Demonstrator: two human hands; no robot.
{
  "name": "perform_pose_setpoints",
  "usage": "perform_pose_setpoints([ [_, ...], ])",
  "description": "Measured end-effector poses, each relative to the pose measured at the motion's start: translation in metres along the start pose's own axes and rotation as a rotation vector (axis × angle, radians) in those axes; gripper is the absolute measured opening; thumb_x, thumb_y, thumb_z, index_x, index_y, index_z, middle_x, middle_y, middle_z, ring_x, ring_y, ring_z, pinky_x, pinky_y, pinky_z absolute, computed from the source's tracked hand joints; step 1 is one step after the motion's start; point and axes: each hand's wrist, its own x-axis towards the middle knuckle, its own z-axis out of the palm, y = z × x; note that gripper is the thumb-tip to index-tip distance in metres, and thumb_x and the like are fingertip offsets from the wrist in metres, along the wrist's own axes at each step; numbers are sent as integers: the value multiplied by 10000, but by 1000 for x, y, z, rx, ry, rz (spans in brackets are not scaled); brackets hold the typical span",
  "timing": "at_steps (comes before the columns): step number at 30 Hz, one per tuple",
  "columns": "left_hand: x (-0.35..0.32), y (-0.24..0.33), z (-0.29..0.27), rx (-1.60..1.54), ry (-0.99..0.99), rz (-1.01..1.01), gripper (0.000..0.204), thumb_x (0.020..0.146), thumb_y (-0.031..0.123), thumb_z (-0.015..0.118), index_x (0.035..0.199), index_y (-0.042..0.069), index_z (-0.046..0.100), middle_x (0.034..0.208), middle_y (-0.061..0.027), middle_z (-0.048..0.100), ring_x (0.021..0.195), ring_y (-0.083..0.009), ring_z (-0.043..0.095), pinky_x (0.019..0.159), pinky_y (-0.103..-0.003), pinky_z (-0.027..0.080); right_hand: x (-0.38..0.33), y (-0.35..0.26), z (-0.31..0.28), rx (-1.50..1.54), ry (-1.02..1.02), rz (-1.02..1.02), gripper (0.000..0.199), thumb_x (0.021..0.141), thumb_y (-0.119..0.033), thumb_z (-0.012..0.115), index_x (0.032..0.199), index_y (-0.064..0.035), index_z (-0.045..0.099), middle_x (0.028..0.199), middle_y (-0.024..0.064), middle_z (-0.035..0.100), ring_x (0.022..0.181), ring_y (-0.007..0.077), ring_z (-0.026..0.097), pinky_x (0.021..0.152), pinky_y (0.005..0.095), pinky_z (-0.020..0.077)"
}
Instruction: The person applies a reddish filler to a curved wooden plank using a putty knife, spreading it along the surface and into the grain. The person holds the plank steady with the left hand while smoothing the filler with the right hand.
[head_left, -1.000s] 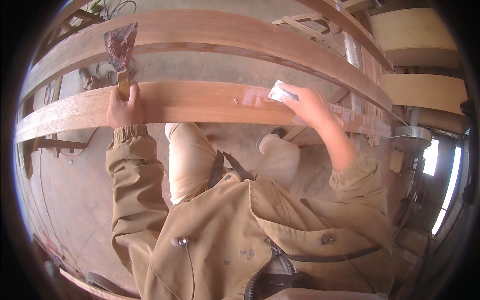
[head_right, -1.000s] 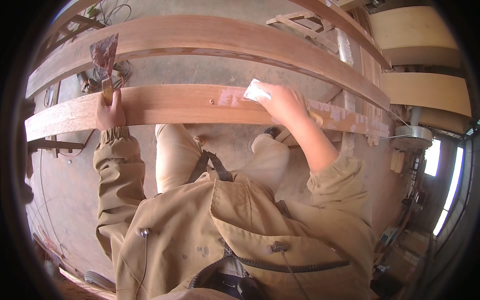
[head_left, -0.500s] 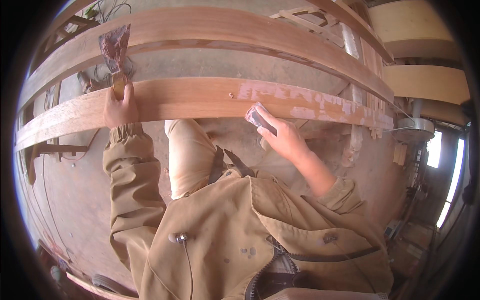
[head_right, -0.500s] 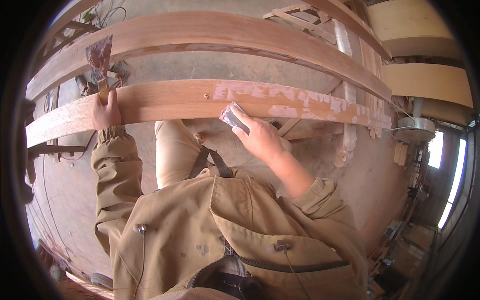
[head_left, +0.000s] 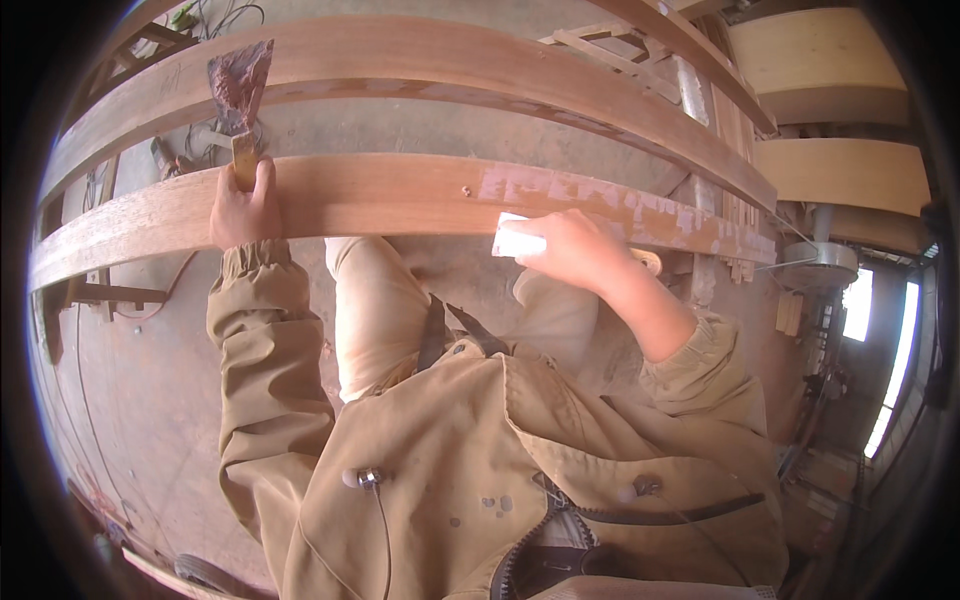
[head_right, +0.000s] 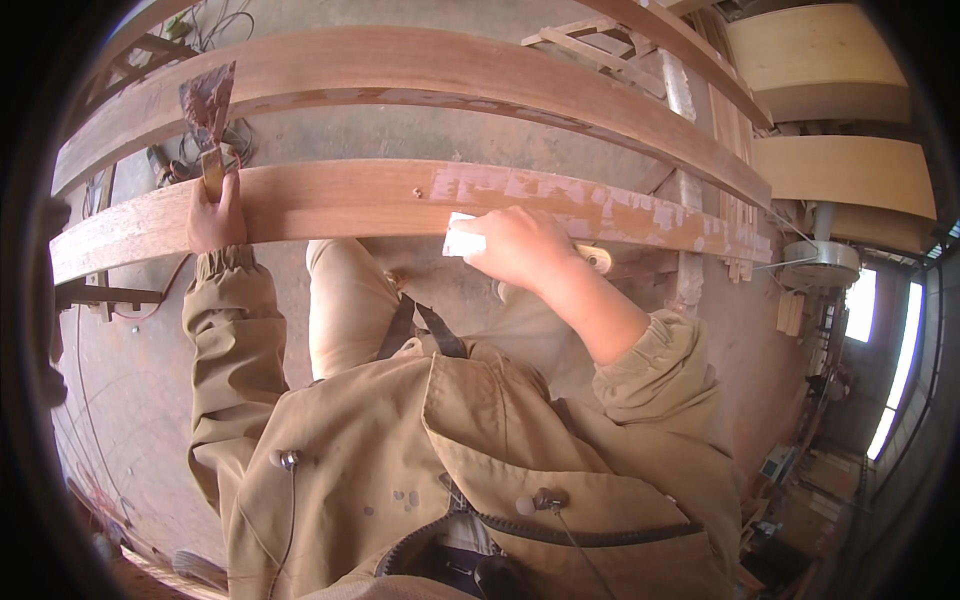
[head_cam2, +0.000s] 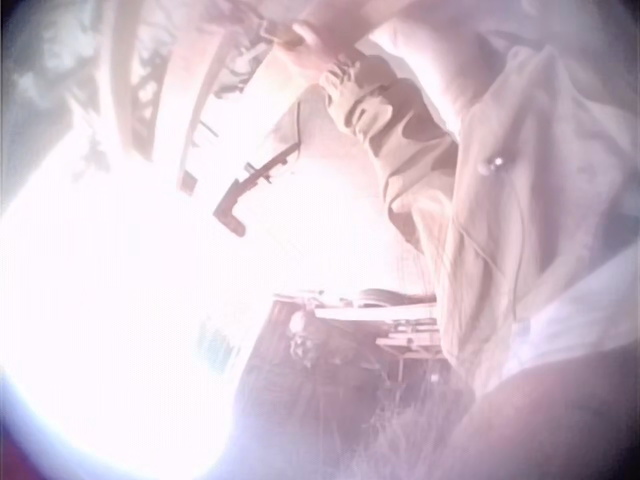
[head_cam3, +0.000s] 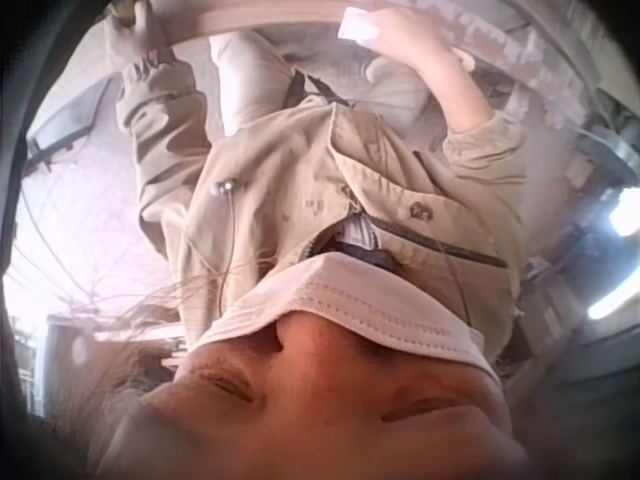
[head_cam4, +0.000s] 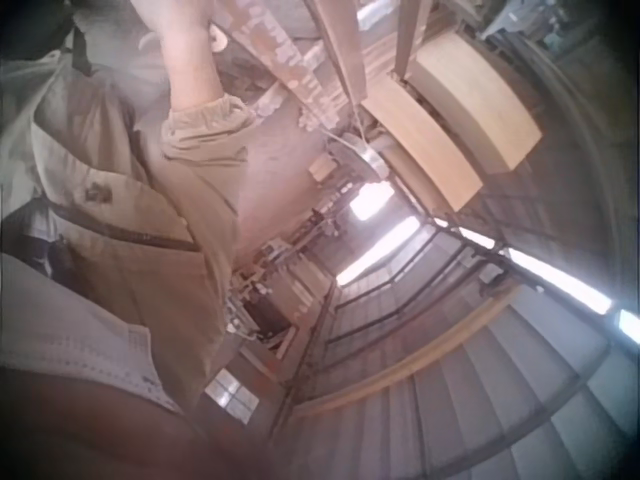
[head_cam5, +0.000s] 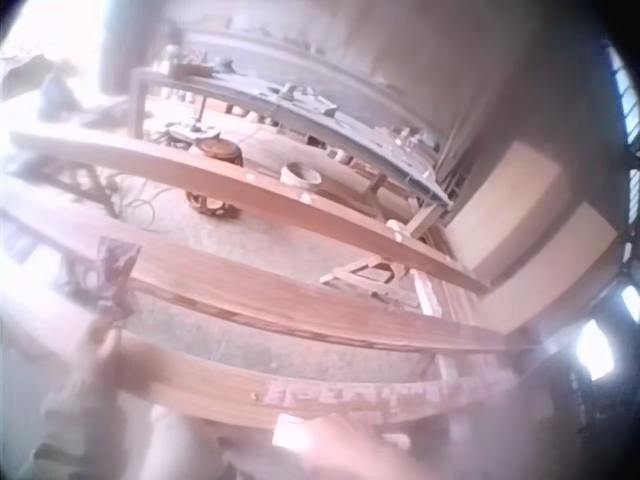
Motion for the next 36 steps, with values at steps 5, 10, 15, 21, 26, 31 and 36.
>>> perform_pose_setpoints([
  [5, -1, -1, -3, 60, -12, -34, 422, 769, 520, 567, 962, 151, 630, 832, -112, 664, 810, -332, 625, 703, -425, 463, -6, 8, -13, -120, -50, 65, 391, 736, -267, 600, 1124, -261, 641, 909, 120, 665, 840, 308, 626, 750, 414, 499],
  [10, -3, 5, -2, 55, 14, -14, 406, 769, 504, 566, 953, 148, 632, 831, -119, 662, 810, -338, 623, 704, -428, 462, -4, -14, -10, -42, -50, 80, 383, 743, -260, 602, 1124, -252, 640, 915, 114, 666, 836, 305, 631, 749, 407, 502],
  [15, -2, 3, -5, 71, 1, -28, 393, 767, 493, 570, 944, 148, 631, 828, -117, 662, 803, -333, 623, 702, -424, 462, 1, 20, -9, -138, -72, 151, 396, 742, -276, 623, 1138, -250, 629, 927, 116, 667, 830, 320, 631, 751, 404, 503],
  [21, -2, 5, -3, 38, 2, -26, 386, 769, 491, 570, 927, 145, 633, 820, -106, 661, 797, -321, 625, 699, -414, 463, -11, -21, 9, 180, 84, 3, 410, 756, -278, 611, 1165, -240, 606, 906, 140, 660, 838, 337, 623, 757, 428, 496],
  [26, -3, 8, -5, 51, -4, -38, 388, 770, 492, 572, 935, 146, 636, 821, -105, 662, 809, -319, 626, 703, -415, 463, -7, -4, 41, 428, 226, -74, 406, 746, -243, 615, 1150, -204, 615, 903, 145, 659, 827, 344, 624, 753, 432, 502],
  [31, -2, 4, -4, 70, 15, -25, 401, 768, 494, 574, 950, 142, 638, 829, -107, 664, 816, -317, 627, 709, -415, 464, -10, -3, 27, 271, 93, -24, 460, 766, -263, 613, 1222, -232, 569, 952, 125, 657, 841, 322, 623, 746, 396, 496],
  [36, -1, 8, -4, 80, -16, -44, 418, 765, 498, 574, 980, 145, 642, 844, -107, 667, 825, -316, 627, 721, -416, 466, -1, -28, 19, 132, 100, -14, 437, 751, -278, 604, 1186, -232, 593, 931, 117, 660, 829, 328, 621, 749, 420, 492],
])
